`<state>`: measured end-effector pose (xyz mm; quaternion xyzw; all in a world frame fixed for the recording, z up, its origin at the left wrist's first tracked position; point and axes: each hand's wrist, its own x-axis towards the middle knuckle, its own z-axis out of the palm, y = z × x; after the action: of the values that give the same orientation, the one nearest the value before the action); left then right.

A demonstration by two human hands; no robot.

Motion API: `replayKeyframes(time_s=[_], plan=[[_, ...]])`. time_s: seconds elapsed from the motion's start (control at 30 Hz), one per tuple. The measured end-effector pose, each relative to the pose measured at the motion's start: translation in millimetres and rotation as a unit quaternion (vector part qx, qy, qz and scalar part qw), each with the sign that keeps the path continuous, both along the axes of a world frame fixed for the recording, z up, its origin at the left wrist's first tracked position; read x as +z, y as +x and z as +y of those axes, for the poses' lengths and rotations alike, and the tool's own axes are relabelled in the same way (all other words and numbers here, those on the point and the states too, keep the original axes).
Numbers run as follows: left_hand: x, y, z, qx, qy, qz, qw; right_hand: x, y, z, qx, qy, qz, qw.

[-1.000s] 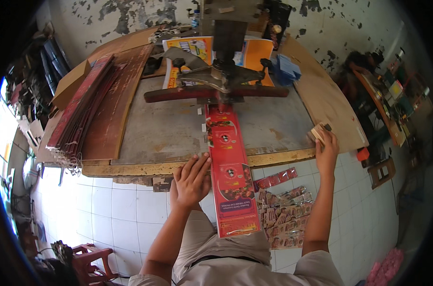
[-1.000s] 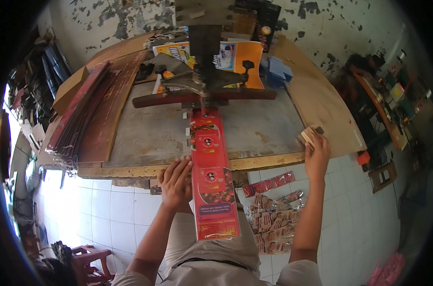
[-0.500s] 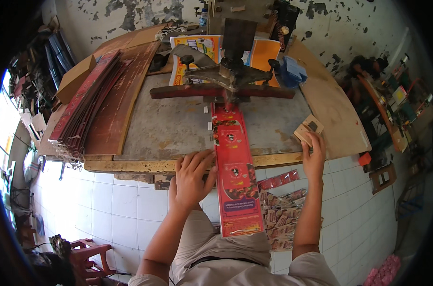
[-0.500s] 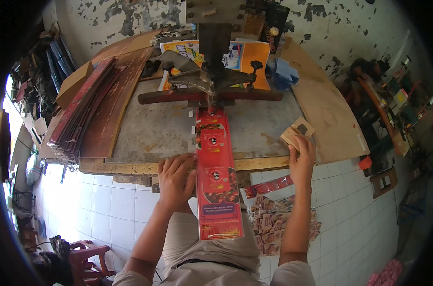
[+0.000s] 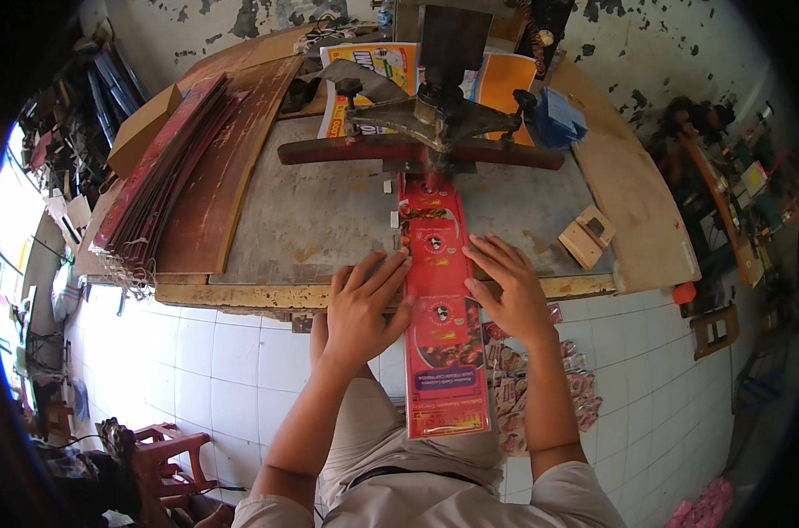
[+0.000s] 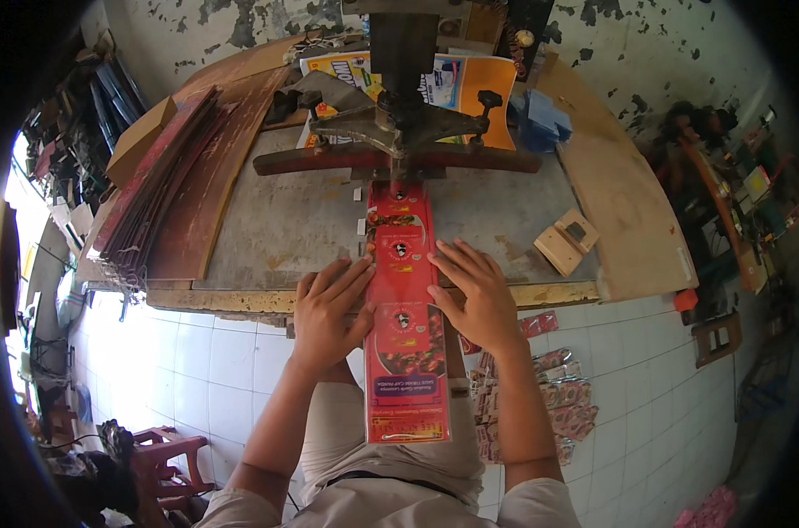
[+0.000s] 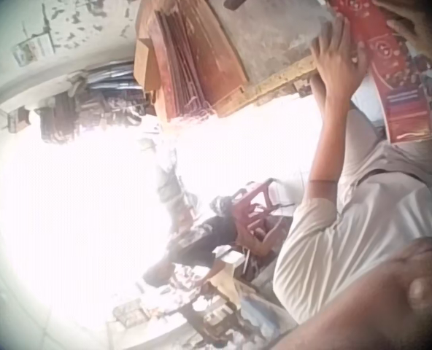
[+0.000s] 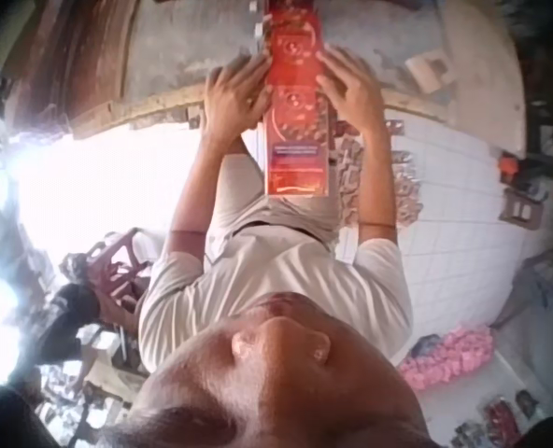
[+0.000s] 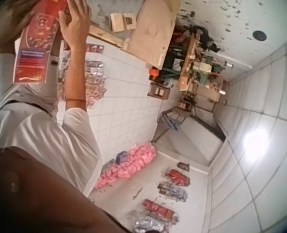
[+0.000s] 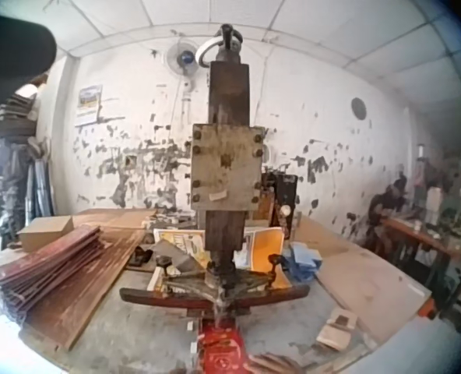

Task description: The person applies small white adhesive strips to red printed cardstock packaging by hand using a small wooden block to press them down, then folds the packaging.

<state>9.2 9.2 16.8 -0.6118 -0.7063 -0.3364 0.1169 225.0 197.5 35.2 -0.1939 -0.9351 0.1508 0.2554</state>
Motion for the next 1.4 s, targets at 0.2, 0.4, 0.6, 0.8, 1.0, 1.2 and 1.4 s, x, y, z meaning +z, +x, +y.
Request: replayKeyframes(time_s=[0.2,0.4,0.6,0.8,1.0,1.2,1.4], plan=[[0.8,0.8,1.0,0.002,-0.002,0.006,1.000,-2.5,0.7,2.0,0.003,0.005,0.007,1.000],[-1.6,0.1,2.0,0.006,-0.001,0.008,1.000,-1.3,-0.1,0.8,0.002,-0.001,0.007,1.000],[0.7,1.8,2.1,0.006,-0.006,0.010,1.000,-1.6,1.2,1.1,0.001,-0.005,0.003,1.000],[2.2,3.2,1.3,0.010,-0.011,0.013,1.000,-2.4,1.0,1.1,0.003,-0.009,0.018,1.000],[5.6,4.1,0.8,0.009,-0.020,0.012,1.000,-3.6,0.6,1.2,0.004,-0.004,0.029,1.000],[6.5,1.8,0.2,0.002,-0.016,0.004,1.000,-6.5,-0.1,3.3,0.007,0.004,0.028,1.000],[1.8,0.7,-0.1,0.002,-0.012,-0.001,1.000,-5.5,-0.1,2.7,0.006,0.007,0.019,1.000]])
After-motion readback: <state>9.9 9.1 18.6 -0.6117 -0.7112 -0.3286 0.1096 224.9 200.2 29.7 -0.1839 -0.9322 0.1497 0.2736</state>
